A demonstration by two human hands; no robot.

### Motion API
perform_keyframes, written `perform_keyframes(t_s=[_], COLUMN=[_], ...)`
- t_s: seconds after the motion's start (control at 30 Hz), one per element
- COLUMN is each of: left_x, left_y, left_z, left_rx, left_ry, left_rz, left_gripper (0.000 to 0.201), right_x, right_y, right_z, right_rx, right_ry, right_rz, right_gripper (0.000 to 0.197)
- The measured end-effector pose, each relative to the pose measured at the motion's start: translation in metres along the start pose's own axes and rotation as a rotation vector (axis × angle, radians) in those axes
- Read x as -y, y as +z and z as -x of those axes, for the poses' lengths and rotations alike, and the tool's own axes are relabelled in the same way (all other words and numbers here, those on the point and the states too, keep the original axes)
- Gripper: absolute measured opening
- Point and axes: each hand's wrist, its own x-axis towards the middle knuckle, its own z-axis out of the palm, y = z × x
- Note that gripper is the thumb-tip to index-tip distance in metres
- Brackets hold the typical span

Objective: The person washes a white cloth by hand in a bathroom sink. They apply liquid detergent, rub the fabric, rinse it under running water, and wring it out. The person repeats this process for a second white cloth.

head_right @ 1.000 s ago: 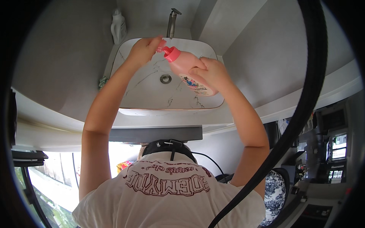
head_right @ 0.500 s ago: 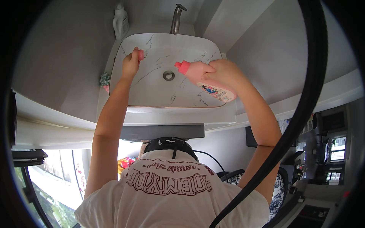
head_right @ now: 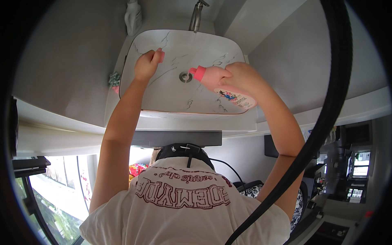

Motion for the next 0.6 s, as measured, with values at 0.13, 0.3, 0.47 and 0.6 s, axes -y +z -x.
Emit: perform_keyframes(t_s=[0.13, 0.3, 0.47, 0.6], left_x=[0.000, 0.000, 0.005, 0.005], left_y=[0.001, -0.002, 0.001, 0.000], left_z=[-0.001, 0.001, -0.001, 0.000], left_rx=[0.020, 0.012, 0.034, 0.029], left_ry=[0.010, 0.011, 0.026, 0.025], left_rz=[0.001, 0.027, 0.027, 0.022], left_gripper=[0.051, 0.051, 0.051, 0.051], right_x=[0.000, 0.011, 0.000, -0.007], right_y=[0.001, -0.002, 0.003, -0.001], right_z=[-0.004, -0.013, -0.026, -0.030], right_rx=[-0.001, 0.031, -0.051, -0.047], right_ry=[0.003, 0.054, 0.048, 0.122], right_rz=[-0.001, -0.017, -0.040, -0.076], right_gripper=[0.033, 0.036, 0.034, 0.034])
